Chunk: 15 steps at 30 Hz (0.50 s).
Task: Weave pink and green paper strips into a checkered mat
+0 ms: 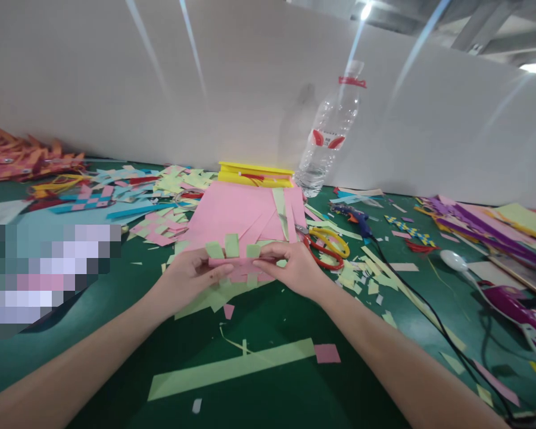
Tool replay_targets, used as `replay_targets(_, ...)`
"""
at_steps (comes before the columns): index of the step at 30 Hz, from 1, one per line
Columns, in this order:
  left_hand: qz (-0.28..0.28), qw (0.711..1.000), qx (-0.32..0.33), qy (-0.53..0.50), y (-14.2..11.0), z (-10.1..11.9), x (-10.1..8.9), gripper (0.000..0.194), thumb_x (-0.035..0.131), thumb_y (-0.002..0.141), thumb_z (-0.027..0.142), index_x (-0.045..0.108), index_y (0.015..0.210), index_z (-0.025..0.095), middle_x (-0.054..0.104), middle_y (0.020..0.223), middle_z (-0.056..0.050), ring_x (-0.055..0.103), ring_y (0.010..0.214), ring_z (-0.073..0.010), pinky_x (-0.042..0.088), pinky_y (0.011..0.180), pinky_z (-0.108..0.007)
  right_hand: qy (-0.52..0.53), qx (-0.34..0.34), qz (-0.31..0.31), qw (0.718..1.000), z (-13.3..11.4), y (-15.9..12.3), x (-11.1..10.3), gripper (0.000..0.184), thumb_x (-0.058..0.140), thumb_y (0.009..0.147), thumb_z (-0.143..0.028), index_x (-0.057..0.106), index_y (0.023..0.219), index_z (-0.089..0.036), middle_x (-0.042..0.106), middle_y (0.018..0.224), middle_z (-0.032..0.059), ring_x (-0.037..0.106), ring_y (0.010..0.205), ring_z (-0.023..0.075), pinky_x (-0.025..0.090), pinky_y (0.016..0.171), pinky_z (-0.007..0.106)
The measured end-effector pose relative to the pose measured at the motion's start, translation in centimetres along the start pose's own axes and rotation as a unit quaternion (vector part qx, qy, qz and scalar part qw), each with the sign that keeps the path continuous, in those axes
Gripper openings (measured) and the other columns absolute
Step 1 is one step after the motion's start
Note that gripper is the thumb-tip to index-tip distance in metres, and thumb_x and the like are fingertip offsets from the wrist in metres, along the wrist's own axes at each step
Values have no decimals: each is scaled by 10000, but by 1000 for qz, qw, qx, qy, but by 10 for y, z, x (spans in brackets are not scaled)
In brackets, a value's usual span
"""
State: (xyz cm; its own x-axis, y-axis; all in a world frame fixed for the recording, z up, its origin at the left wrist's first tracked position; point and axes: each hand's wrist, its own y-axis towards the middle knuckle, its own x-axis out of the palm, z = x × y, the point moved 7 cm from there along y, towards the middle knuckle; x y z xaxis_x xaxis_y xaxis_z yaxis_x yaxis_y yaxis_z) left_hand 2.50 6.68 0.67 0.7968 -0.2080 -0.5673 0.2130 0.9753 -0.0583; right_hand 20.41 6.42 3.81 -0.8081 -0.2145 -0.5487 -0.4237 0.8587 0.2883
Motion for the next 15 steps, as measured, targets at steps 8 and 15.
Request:
replay_targets(8, -11, 997, 40, -63, -5, 12, 3, 277, 638, 729, 469, 706, 739, 201, 699, 690, -29, 641, 678, -216, 520, 560, -290, -67, -54, 41, 995, -13, -5, 2, 148, 603, 851, -310, 712, 863, -211, 713, 791, 13, 612, 653, 128, 487, 628, 237)
replay_targets(15, 1, 983, 74, -168, -12, 20, 2, 227, 729, 700, 398, 721, 826, 209, 736, 801, -12, 698, 729, -205, 592, 715, -321, -129, -145, 43, 980, -29, -11, 11, 184, 557, 896, -283, 720, 939, -210, 742, 782, 16, 654, 654, 123, 474, 610, 206)
